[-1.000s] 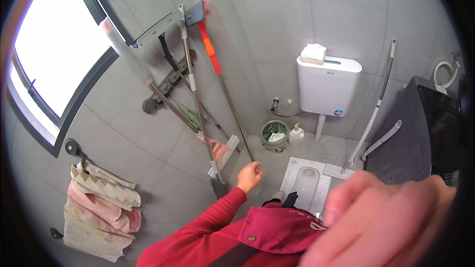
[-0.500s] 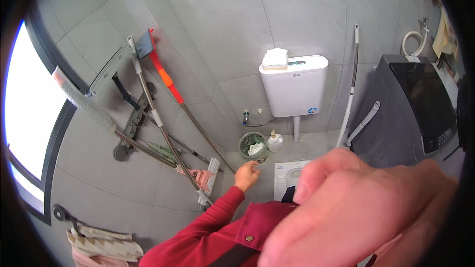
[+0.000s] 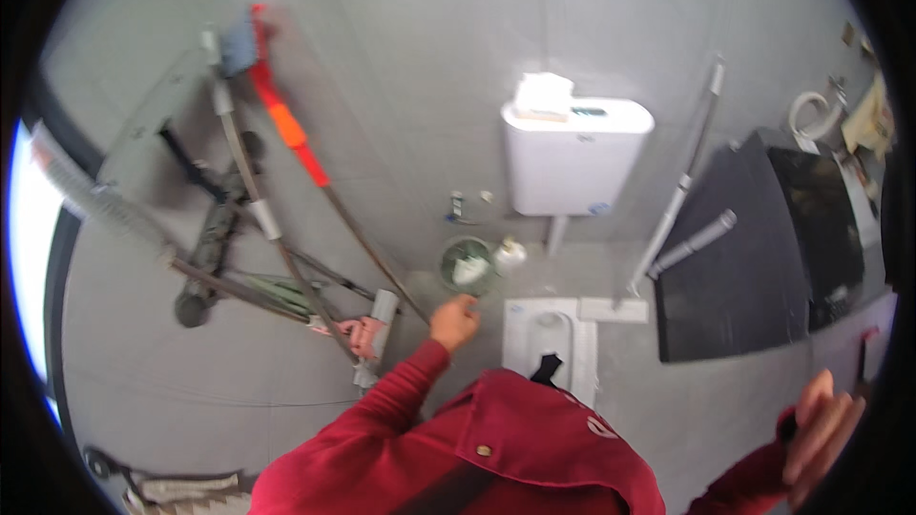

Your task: The person assembles a mop by attaching a red mop head to a metal pole. They then extend the pole to full length and place the assembled mop against the wall next to other cleaning tools.

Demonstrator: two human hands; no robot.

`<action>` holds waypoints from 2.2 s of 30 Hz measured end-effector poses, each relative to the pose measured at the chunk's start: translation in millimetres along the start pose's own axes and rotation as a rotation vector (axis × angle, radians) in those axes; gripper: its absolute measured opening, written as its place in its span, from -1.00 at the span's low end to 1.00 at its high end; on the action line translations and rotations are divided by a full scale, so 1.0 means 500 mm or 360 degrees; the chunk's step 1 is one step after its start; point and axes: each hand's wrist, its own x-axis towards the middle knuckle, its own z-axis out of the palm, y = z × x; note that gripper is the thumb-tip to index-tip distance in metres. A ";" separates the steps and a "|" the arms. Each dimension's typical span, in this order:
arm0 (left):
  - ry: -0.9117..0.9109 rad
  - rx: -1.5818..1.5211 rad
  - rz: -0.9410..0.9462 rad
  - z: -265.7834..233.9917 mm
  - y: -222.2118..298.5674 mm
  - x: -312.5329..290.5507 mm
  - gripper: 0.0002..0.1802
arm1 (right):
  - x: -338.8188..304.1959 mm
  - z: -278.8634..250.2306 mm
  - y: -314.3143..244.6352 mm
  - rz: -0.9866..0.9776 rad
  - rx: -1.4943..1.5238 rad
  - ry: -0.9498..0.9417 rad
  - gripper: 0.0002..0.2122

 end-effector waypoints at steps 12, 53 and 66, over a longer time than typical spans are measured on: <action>-0.0353 -0.0088 0.0127 0.060 -0.013 0.155 -0.67 | -0.478 0.075 0.509 0.1914 0.0081 0.1201 -0.77; -0.0452 -0.0311 -0.1145 0.378 0.402 -0.554 -0.53 | 0.113 -0.877 1.201 0.1303 -0.0321 0.0905 -0.07; -0.0316 -0.0145 -0.1218 0.368 0.395 -0.671 -0.66 | 0.124 -0.851 1.266 0.0944 -0.0776 0.0526 -0.37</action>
